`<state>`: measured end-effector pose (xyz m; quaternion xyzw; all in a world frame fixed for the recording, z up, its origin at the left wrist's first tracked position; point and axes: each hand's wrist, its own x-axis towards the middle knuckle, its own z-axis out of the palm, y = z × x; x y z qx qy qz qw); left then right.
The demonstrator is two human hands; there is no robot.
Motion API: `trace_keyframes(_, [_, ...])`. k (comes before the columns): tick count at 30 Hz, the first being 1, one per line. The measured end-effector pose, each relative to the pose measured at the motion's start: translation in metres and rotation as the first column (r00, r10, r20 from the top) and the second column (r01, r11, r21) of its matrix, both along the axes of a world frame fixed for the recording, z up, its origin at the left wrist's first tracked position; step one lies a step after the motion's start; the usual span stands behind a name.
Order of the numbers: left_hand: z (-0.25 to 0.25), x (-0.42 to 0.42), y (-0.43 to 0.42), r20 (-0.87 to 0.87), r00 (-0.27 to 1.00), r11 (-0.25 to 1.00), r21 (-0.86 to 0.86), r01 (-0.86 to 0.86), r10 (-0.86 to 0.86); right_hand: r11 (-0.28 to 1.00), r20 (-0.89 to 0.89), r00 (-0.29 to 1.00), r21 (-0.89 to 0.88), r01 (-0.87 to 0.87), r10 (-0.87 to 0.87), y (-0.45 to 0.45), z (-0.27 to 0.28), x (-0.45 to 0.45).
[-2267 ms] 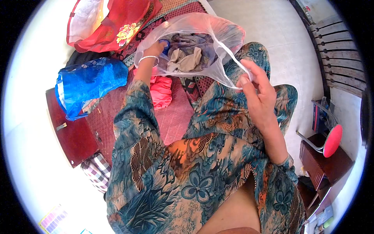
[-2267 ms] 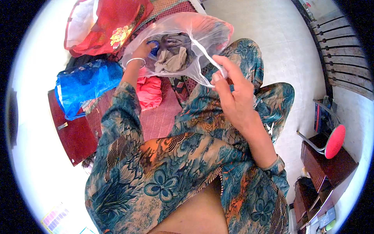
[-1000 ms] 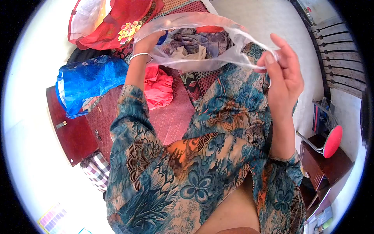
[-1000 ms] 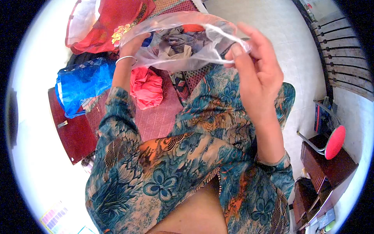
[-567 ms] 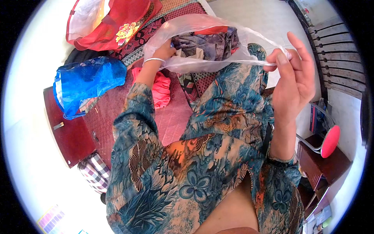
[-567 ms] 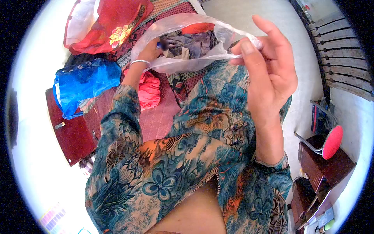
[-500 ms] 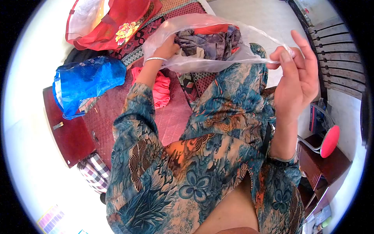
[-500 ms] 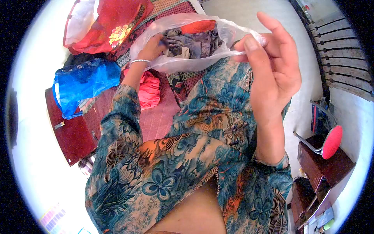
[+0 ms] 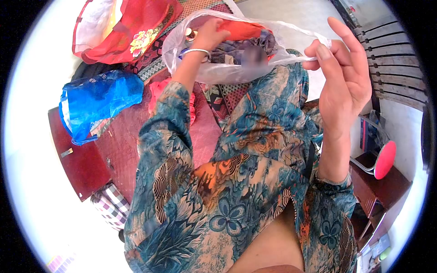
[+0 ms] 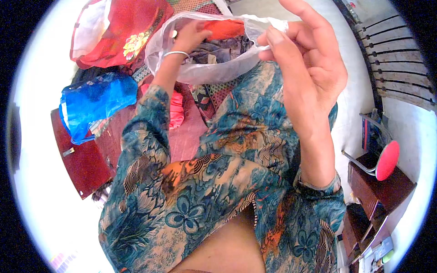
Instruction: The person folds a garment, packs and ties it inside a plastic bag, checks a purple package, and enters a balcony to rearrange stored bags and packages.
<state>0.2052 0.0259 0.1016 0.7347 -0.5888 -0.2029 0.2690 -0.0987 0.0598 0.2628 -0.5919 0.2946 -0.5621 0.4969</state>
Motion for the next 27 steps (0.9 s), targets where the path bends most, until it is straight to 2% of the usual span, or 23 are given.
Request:
trace_keyframes(1, [-0.013,-0.004,-0.004,0.227,0.974,1.000,0.008,0.017,-0.018,1.000,-0.011,1.000,0.000,-0.004,0.004,0.000,0.001,0.001])
trace_keyframes(4, [-0.035,-0.008,-0.008,0.361,0.925,0.992,-0.082,-0.092,0.115,1.000,-0.031,0.999,0.002,-0.019,0.019,0.002,0.003,0.003])
trace_keyframes(8, [-0.042,0.001,-0.019,0.102,0.981,0.984,0.056,-0.169,0.163,0.999,-0.014,0.999,0.007,-0.040,0.040,0.004,0.001,0.006])
trace_keyframes(9, [-0.039,-0.001,-0.019,0.117,0.971,0.974,0.061,-0.217,0.209,0.999,-0.009,0.999,0.011,-0.043,0.043,0.005,0.000,0.006])
trace_keyframes(12, [-0.015,0.001,-0.017,-0.011,1.000,0.950,0.312,-0.020,0.025,0.998,0.015,0.998,0.019,-0.056,0.056,0.005,0.002,0.009])
trace_keyframes(13, [-0.022,0.001,-0.014,-0.035,0.998,0.962,0.268,0.057,-0.049,0.998,0.006,0.998,0.017,-0.061,0.061,0.005,0.002,0.009])
trace_keyframes(16, [0.008,-0.027,0.008,0.324,0.907,0.953,0.225,0.204,-0.270,0.998,-0.008,0.998,0.008,-0.064,0.064,0.004,0.003,0.009])
trace_keyframes(17, [0.026,-0.038,0.016,0.342,0.882,0.924,0.317,0.216,-0.324,0.998,-0.005,0.998,0.005,-0.058,0.058,0.004,0.002,0.009])
trace_keyframes(20, [0.027,-0.041,0.035,0.446,0.787,0.904,0.230,0.360,-0.427,0.999,-0.011,0.999,0.016,-0.048,0.048,0.006,0.001,0.007])
trace_keyframes(21, [0.029,-0.042,0.043,0.489,0.765,0.903,0.138,0.407,-0.419,0.999,-0.016,0.999,0.024,-0.047,0.047,0.006,0.000,0.007])
trace_keyframes(25, [0.049,-0.055,0.071,0.409,0.840,0.928,0.052,0.369,-0.357,0.999,-0.041,0.999,0.043,-0.022,0.023,0.008,-0.001,0.006])
trace_keyframes(27, [0.064,-0.063,0.082,0.391,0.863,0.946,0.081,0.314,-0.320,0.999,-0.030,1.000,0.048,-0.004,0.005,0.008,-0.002,0.006])
